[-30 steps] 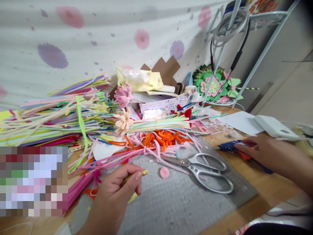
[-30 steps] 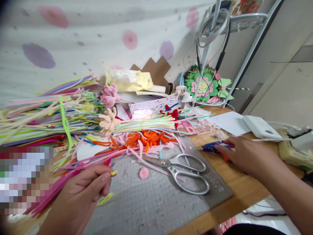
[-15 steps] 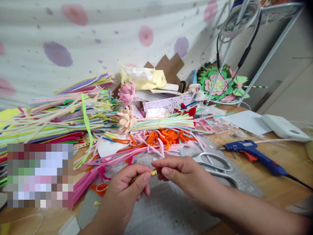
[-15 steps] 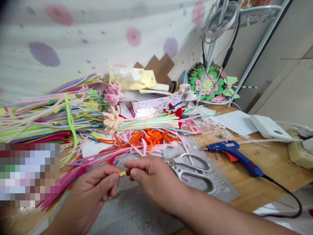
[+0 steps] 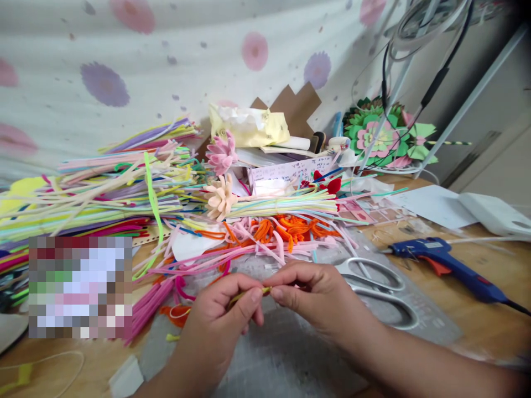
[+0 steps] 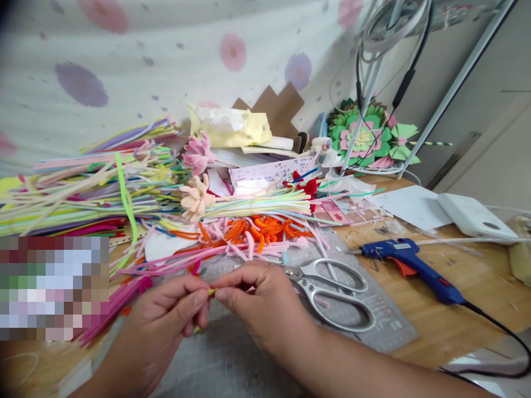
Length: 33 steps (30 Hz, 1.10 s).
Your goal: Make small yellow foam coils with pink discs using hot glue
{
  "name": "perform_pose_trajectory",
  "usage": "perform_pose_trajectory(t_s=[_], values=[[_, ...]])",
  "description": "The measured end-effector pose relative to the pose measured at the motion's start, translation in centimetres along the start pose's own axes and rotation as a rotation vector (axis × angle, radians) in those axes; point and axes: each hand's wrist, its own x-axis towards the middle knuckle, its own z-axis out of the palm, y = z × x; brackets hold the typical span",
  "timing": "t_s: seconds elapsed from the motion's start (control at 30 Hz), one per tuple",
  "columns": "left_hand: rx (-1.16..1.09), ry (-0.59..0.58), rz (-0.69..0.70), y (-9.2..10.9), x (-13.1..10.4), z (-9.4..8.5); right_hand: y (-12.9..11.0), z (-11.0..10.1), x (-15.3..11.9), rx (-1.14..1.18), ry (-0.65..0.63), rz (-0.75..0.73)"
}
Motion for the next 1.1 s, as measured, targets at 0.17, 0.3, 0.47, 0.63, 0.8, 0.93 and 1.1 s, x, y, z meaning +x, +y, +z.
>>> perform_pose_trajectory(t_s=[0.17,0.3,0.47,0.63,0.8,0.93,1.1], values=[[0.06,0.003,0.003,0.22,-0.02,-0.01,-0.34,0.17,-0.19,0.048,0.011,0.077],[0.06,-0.011,0.02,0.16,-0.04,-0.03,-0.34,0.34,-0.25,0.122,0.005,0.116],[0.078,-0.009,0.042,0.25,-0.21,0.01,-0.49,0.48,-0.21,0.143,0.01,0.16],[0.116,-0.017,0.101,0.51,-0.25,-0.04,-0.34,0.55,-0.33,0.138,-0.005,0.132],[0.149,-0.019,0.145,0.57,-0.29,-0.12,-0.25,0.56,-0.32,0.139,-0.016,0.138],[0.141,-0.007,0.139,0.56,-0.4,-0.13,-0.32,0.53,-0.3,0.161,-0.027,0.147],[0.104,-0.007,0.098,0.28,-0.31,-0.15,-0.17,0.43,-0.43,0.281,-0.043,0.165]])
